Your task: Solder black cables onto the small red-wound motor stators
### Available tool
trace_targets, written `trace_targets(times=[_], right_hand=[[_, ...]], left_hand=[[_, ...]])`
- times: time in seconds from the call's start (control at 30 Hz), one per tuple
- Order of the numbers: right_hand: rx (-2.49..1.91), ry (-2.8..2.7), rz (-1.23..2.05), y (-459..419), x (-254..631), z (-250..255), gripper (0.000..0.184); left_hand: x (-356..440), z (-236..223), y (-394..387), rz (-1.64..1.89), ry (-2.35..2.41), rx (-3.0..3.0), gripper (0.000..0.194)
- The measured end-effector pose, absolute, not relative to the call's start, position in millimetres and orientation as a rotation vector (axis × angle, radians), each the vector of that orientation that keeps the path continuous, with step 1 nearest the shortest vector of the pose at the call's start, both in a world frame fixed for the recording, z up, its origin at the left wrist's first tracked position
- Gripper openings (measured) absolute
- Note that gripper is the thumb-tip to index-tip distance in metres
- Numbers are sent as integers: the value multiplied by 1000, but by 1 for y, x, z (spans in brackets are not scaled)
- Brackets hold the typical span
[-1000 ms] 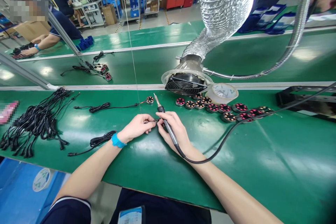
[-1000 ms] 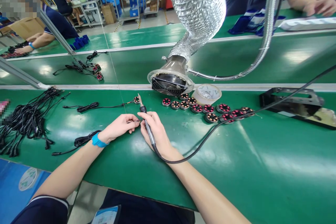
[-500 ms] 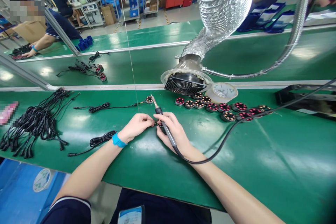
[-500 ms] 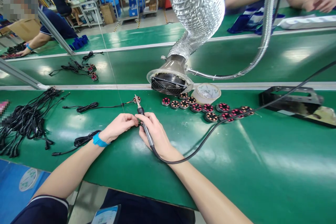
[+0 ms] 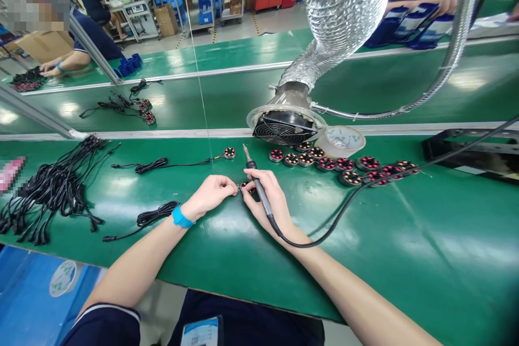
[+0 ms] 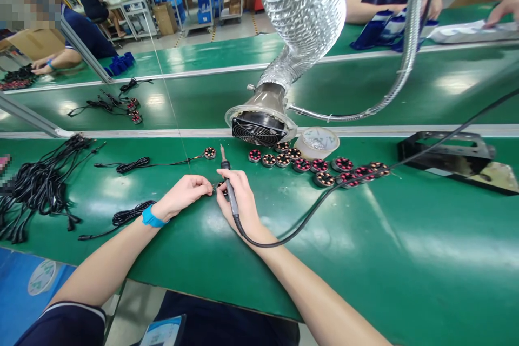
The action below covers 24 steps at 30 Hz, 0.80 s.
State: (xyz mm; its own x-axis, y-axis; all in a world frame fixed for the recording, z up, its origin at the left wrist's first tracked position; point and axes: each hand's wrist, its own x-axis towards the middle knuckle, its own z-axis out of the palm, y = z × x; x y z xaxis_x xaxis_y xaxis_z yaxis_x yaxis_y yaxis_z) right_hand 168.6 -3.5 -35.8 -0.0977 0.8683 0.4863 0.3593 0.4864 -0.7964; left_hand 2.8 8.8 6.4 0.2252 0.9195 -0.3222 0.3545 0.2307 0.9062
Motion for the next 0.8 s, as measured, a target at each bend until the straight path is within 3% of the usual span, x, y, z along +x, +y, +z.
trace_targets(times=[0.17, 0.4, 0.8], right_hand=[[-1075, -1647, 612, -7, 171, -28, 43], [-1116, -1469, 407, -11, 185, -18, 11], [-822, -1638, 223, -21, 187, -16, 17]], left_hand=[[0, 2, 11, 608, 1325, 1364, 16], [-2, 7, 12, 538, 1374, 1363, 17], [3, 15, 9, 493, 1408, 1331, 18]])
